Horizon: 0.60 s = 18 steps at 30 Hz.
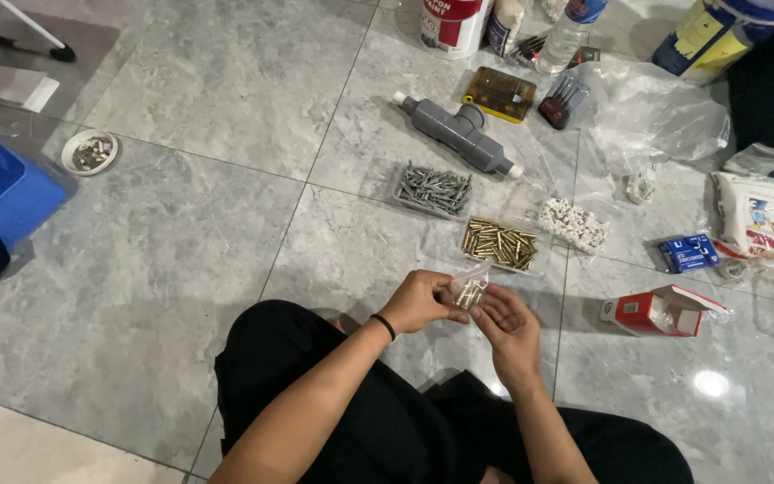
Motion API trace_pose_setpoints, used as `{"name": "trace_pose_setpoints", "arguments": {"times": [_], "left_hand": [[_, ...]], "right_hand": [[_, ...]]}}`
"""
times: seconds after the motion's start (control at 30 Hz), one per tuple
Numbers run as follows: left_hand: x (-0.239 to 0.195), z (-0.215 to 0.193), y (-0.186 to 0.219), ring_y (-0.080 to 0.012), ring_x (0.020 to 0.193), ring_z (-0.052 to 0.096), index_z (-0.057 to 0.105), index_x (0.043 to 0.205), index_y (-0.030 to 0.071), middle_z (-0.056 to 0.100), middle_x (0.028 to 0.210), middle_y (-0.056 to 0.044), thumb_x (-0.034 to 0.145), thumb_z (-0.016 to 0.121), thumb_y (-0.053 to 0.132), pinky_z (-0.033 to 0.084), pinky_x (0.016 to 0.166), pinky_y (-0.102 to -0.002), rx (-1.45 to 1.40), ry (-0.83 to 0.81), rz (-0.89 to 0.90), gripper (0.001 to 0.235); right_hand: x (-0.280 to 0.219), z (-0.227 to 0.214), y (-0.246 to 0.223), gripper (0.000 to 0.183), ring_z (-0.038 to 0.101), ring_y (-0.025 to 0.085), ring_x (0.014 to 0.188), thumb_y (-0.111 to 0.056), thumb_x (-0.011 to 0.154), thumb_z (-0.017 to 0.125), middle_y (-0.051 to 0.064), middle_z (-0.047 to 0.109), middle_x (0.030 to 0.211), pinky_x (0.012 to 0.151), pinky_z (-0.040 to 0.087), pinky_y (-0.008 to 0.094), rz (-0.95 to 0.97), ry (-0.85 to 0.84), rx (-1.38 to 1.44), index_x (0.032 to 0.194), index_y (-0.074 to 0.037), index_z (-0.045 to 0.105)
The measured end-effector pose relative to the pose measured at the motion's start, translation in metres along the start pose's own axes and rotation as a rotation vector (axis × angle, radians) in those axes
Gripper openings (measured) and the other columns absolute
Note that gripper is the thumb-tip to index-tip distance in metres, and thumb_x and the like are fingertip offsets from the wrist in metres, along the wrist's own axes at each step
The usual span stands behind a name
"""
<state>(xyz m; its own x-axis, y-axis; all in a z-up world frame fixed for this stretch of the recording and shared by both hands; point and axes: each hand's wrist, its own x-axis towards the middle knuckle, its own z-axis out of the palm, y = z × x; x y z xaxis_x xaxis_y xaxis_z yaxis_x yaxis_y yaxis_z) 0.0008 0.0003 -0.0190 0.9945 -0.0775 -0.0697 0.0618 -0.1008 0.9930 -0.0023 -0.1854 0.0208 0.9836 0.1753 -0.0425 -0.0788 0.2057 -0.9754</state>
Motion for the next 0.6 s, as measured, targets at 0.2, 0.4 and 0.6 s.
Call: {"name": "trace_pose_setpoints", "arguments": {"times": [0.2, 0.4, 0.6], "left_hand": [[-0.009, -0.003, 0.04, -0.0143, 0.063, 0.061, 0.067, 0.073, 0.004, 0.069, 0.065, -0.008, 0.074, 0.087, 0.009, 0.049, 0.059, -0.028, -0.005, -0.048, 0.04, 0.021], [-0.011, 0.0, 0.05, -0.0098, 0.058, 0.056, 0.066, 0.068, 0.005, 0.067, 0.059, -0.006, 0.081, 0.079, 0.007, 0.047, 0.053, -0.025, 0.042, -0.013, 0.031, 0.018], [-0.01, -0.004, 0.044, -0.0252, 0.079, 0.067, 0.071, 0.08, 0.0, 0.07, 0.077, -0.014, 0.086, 0.072, 0.006, 0.055, 0.077, -0.038, 0.168, -0.16, 0.131, 0.009]], "right_hand": [[-0.001, -0.001, 0.007, 0.06, 0.072, 0.017, 0.088, 0.015, 0.067, 0.086, 0.011, 0.073, 0.097, 0.079, 0.061, 0.029, -0.006, 0.069, 0.049, 0.122, 0.004, 0.066], [0.004, -0.003, 0.032, 0.054, 0.073, 0.017, 0.088, 0.016, 0.069, 0.085, 0.011, 0.074, 0.098, 0.079, 0.062, 0.03, -0.002, 0.046, 0.111, 0.118, 0.004, 0.067], [0.003, -0.01, 0.017, 0.037, 0.072, 0.021, 0.087, 0.01, 0.077, 0.084, 0.013, 0.072, 0.092, 0.08, 0.062, 0.037, 0.045, 0.053, -0.105, 0.11, 0.005, 0.07]]}}
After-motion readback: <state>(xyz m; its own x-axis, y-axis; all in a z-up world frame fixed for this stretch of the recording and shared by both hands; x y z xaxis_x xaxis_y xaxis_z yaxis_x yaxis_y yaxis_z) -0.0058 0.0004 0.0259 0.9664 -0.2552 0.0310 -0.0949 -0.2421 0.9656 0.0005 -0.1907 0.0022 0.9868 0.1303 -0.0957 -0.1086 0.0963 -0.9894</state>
